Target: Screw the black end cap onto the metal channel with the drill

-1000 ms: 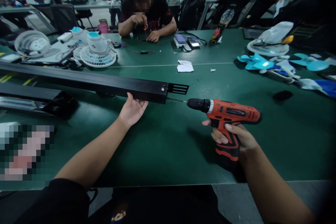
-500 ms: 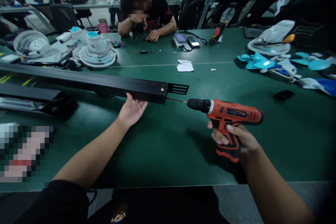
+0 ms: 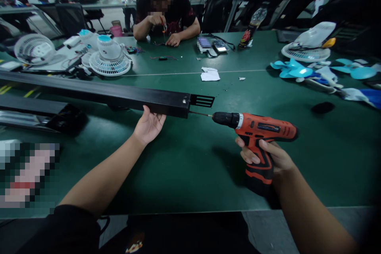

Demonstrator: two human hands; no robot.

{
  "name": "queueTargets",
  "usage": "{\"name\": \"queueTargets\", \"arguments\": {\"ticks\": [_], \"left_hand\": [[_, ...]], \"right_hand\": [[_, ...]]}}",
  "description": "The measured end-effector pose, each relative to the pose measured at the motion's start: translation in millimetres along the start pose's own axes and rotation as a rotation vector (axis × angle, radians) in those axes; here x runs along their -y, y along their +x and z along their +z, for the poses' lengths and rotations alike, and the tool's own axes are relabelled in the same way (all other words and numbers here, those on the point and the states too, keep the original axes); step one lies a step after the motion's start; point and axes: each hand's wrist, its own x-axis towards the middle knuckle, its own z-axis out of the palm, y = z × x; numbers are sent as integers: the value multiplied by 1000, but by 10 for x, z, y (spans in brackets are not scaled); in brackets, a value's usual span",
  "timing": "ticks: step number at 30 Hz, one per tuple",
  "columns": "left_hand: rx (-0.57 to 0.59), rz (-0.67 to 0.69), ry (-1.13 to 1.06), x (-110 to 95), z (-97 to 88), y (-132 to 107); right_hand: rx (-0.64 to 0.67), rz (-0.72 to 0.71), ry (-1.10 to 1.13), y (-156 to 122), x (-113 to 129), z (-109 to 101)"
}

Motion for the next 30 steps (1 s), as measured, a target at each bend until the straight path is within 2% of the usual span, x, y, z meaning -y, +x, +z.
{"name": "queueTargets", "arguments": {"ticks": [12,18,21,30], "left_hand": [[56,-14,-4,3,29,-25],[-28,-31,-40,-2,111,-53],[-29,-30,-42,-5,129,-63],[64,-12,-10,19,-3,3]], "right_hand": [[13,9,-16,13,-17,-56],[-17,3,-19,16,0,-23],[-47,10,-22,12,6,-4],[-50,-2,-23,13,-1,-10]]}}
